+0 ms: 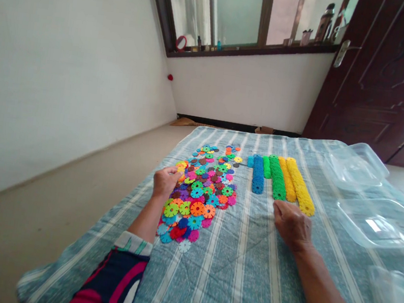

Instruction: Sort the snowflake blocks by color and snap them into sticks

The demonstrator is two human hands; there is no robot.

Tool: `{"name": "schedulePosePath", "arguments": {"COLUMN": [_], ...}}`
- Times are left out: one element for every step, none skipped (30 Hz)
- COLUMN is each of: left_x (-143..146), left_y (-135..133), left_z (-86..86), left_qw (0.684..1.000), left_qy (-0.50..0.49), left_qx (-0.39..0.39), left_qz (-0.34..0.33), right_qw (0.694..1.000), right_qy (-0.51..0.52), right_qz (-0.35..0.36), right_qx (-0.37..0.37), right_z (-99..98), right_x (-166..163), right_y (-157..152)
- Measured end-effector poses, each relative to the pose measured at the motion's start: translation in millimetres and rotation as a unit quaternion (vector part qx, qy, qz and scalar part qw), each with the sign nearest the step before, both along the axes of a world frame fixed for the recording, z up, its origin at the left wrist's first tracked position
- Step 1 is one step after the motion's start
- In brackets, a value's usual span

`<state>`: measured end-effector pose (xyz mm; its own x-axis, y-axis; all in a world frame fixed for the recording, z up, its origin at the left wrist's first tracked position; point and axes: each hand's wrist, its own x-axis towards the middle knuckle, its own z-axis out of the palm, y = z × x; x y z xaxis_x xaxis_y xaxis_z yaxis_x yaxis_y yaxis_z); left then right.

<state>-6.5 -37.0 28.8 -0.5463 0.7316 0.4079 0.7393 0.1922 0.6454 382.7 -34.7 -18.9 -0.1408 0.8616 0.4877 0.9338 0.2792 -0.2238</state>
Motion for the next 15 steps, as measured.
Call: {"name": "schedulePosePath", "arguments": {"left_x": [12.7,27.4,43.2,59.7,76.0,91.5,105.7,118.3,129.0,137.8,144.7,149.9,153.5,155.9,157.1], "left_y": [0.1,-0.3,-1.3,-2.9,-5.3,-8.2,-11.6,-15.2,-18.8,-22.2,-25.2,-27.7,-29.6,-30.9,-31.7], "left_z": [1.7,3.3,4.6,5.5,5.8,5.6,4.7,3.4,1.8,0.0,-1.7,-3.1,-4.3,-5.1,-5.8], "left_qw": [0.999,0.996,0.991,0.982,0.97,0.957,0.942,0.926,0.91,0.897,0.886,0.878,0.873,0.869,0.867], "left_qy": [0.0,0.005,0.015,0.029,0.043,0.051,0.056,0.061,0.062,0.063,0.062,0.06,0.057,0.052,0.047], "left_qx": [0.014,0.024,0.032,0.044,0.057,0.07,0.077,0.077,0.074,0.069,0.06,0.051,0.04,0.029,0.018], "left_qz": [-0.038,-0.082,-0.131,-0.181,-0.231,-0.278,-0.322,-0.366,-0.402,-0.432,-0.455,-0.471,-0.483,-0.492,-0.496], "right_qw": [1.0,1.0,0.999,0.998,0.995,0.991,0.986,0.981,0.977,0.972,0.968,0.965,0.962,0.96,0.959], "right_qy": [0.01,0.022,0.037,0.054,0.074,0.097,0.114,0.129,0.136,0.139,0.139,0.133,0.127,0.119,0.111], "right_qz": [0.002,0.004,0.017,0.037,0.062,0.091,0.12,0.141,0.163,0.183,0.204,0.223,0.239,0.251,0.259], "right_qx": [0.001,0.003,0.006,0.012,0.02,0.026,0.03,0.033,0.036,0.041,0.044,0.044,0.044,0.043,0.04], "right_z": [1.5,3.4,5.5,7.7,9.6,11.4,12.9,14.2,15.4,16.7,17.9,19.1,20.3,21.3,21.9], "right_x": [-2.8,-6.3,-10.4,-15.2,-20.7,-26.6,-32.9,-39.2,-45.3,-51.0,-56.0,-60.0,-63.1,-65.1,-66.2], "right_y": [-0.7,-1.9,-3.5,-5.3,-7.3,-9.4,-11.5,-13.7,-16.1,-18.7,-21.4,-23.9,-26.2,-28.0,-29.0]}}
